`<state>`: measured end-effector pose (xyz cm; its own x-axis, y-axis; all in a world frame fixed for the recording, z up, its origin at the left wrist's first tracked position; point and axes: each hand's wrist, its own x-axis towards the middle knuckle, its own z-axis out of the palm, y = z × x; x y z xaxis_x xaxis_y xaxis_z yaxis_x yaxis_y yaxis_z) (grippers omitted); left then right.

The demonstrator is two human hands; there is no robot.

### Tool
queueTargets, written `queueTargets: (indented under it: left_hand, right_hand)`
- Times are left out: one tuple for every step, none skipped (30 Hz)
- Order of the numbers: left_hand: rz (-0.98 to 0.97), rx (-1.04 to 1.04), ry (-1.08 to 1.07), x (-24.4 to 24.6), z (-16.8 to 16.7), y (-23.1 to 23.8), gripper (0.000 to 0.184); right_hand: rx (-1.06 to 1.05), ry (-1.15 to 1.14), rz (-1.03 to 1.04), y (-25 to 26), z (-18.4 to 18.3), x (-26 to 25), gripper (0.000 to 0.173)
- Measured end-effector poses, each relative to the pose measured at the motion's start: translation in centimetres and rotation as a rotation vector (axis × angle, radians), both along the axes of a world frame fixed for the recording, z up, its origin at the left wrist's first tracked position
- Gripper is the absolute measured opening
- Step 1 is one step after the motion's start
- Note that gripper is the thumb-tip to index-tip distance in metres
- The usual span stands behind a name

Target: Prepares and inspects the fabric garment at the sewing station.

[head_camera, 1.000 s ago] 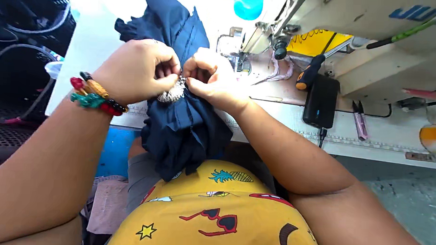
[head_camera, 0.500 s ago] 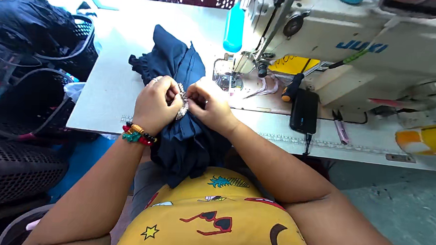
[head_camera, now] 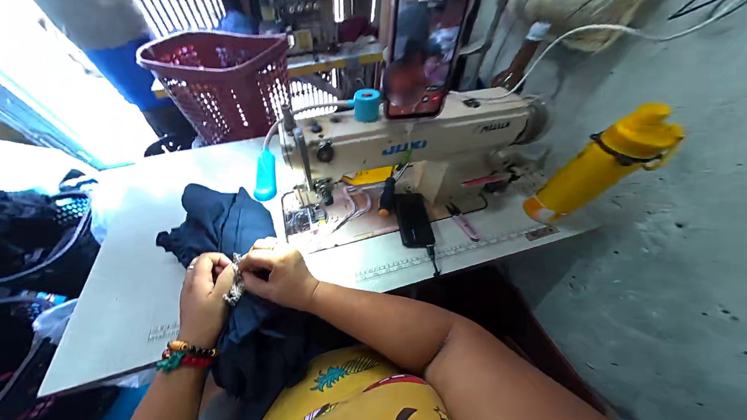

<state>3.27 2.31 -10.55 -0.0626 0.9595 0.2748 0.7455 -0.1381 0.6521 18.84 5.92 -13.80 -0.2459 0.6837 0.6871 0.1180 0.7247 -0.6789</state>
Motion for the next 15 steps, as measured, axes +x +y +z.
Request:
queueTargets:
  left_hand:
    - [-0.024, 0.026, 0.044, 0.1, 0.1, -0.2, 0.036]
    - [-0.052, 0.057, 0.110, 0.1, 0.1, -0.4, 0.038]
    - [-0.085, 0.096, 0.194, 0.0, 0.2, -0.6, 0.039]
    - [-0.123, 0.140, 0.291, 0.0, 0.4, -0.8, 0.038]
    - [-0.152, 0.160, 0.376, 0.1, 0.7, -1.1, 0.035]
    - [-0.180, 0.167, 0.434, 0.2, 1.2, -1.4, 0.032]
    - [-0.212, 0.169, 0.473, 0.2, 1.6, -1.6, 0.029]
    - [-0.245, 0.170, 0.499, 0.1, 1.9, -1.9, 0.026]
    - [-0.273, 0.187, 0.520, 0.1, 2.0, -2.0, 0.026]
    - [-0.288, 0.219, 0.530, 0.1, 2.0, -2.1, 0.027]
    - [-0.277, 0.246, 0.528, 0.1, 1.9, -2.2, 0.029]
    - [-0.239, 0.251, 0.508, 0.1, 1.7, -2.3, 0.030]
    - [-0.184, 0.234, 0.463, 0.2, 1.5, -2.4, 0.031]
    - [-0.121, 0.203, 0.393, 0.5, 1.2, -2.5, 0.033]
    - [-0.057, 0.167, 0.312, 0.9, 0.9, -2.6, 0.035]
  right_hand:
    - [-0.028, 0.018, 0.034, 0.0, 0.1, 0.2, 0.009]
    - [-0.091, 0.048, 0.086, -0.1, 0.3, 0.5, 0.011]
    - [-0.170, 0.084, 0.149, -0.2, 0.5, 0.8, 0.012]
    - [-0.245, 0.108, 0.210, -0.4, 0.9, 1.2, 0.012]
    - [-0.306, 0.118, 0.268, -0.4, 1.1, 1.5, 0.012]
    - [-0.349, 0.120, 0.321, -0.4, 1.3, 1.9, 0.012]
    - [-0.374, 0.116, 0.359, -0.5, 1.3, 2.1, 0.012]
    - [-0.387, 0.109, 0.382, -0.6, 1.3, 2.4, 0.012]
    - [-0.389, 0.100, 0.387, -0.8, 1.3, 2.6, 0.011]
    - [-0.391, 0.092, 0.375, -1.1, 1.3, 2.8, 0.011]
    - [-0.391, 0.085, 0.358, -1.4, 1.3, 3.0, 0.012]
    - [-0.390, 0.087, 0.342, -1.6, 1.3, 3.0, 0.012]
    - [-0.385, 0.097, 0.330, -1.8, 1.2, 3.0, 0.011]
    - [-0.377, 0.110, 0.328, -1.9, 1.1, 3.0, 0.011]
    - [-0.365, 0.120, 0.335, -2.0, 1.1, 3.0, 0.012]
